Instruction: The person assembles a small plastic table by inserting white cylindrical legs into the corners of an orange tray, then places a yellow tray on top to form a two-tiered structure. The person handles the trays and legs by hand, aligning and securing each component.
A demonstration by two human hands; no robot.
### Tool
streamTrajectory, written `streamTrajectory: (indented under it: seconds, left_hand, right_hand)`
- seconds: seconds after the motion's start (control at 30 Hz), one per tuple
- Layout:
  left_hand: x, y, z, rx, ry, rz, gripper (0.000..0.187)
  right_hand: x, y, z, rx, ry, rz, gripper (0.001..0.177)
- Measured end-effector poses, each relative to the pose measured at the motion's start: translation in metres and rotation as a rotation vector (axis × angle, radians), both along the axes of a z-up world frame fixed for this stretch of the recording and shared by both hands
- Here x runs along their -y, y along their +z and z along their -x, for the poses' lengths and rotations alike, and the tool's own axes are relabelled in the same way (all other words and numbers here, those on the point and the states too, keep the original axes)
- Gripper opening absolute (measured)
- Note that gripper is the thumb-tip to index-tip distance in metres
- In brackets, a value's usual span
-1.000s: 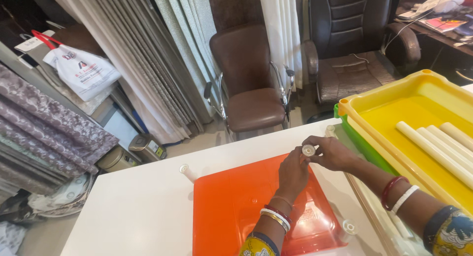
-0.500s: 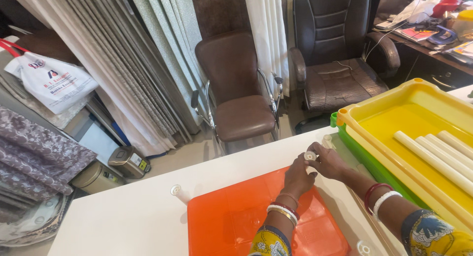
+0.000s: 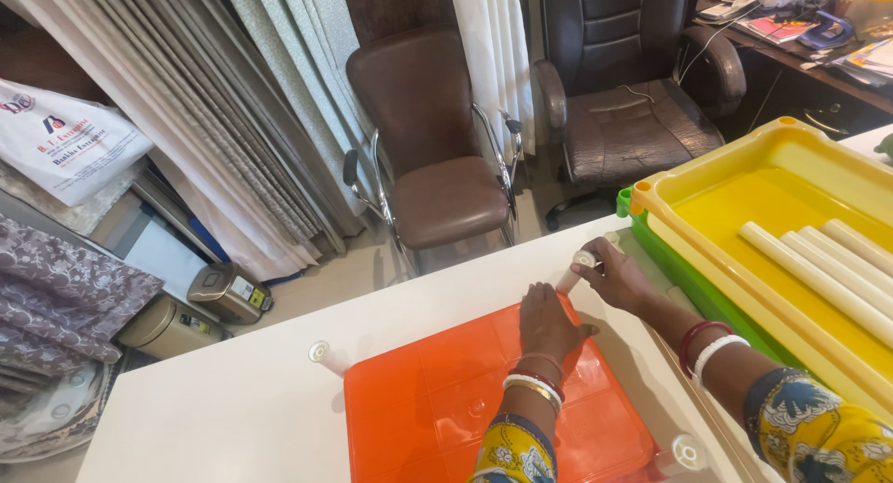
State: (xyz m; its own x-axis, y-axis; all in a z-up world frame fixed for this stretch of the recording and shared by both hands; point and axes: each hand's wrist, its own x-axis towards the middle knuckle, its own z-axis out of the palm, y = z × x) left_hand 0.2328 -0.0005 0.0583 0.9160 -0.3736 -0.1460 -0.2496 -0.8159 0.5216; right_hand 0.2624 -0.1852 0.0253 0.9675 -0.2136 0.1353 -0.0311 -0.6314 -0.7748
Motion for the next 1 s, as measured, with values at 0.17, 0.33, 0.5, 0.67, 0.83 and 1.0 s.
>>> streamTrajectory:
  seconds: [0.17, 0.33, 0.5, 0.67, 0.83, 1.0]
  left_hand:
    - [-0.008, 0.005, 0.016, 0.006, 0.045, -0.142, 0.116]
    - [-0.006, -0.007, 0.014, 0.000, 0.028, -0.207, 0.116]
    - [-0.001, -0.014, 0.008, -0.025, 0.013, -0.215, 0.115]
    - [-0.001, -0.016, 0.006, -0.044, 0.032, -0.176, 0.116]
    - [-0.002, -0.013, 0.006, -0.062, 0.036, -0.165, 0.115]
    - [-0.002, -0.014, 0.007, -0.044, 0.028, -0.165, 0.114]
  right_hand:
    - [-0.012, 0.012, 0.001, 0.025, 0.077, 0.041, 0.042]
    - [-0.019, 0.028, -0.001, -0.088, 0.049, 0.150, 0.041]
    - [-0.025, 0.044, 0.003, -0.132, 0.030, 0.236, 0.040]
    - [-0.029, 0.053, 0.005, -0.151, 0.015, 0.249, 0.039]
    - [-0.027, 0.056, -0.001, -0.174, 0.064, 0.243, 0.037]
    - [-0.019, 0.054, -0.014, -0.144, 0.212, 0.341, 0.038]
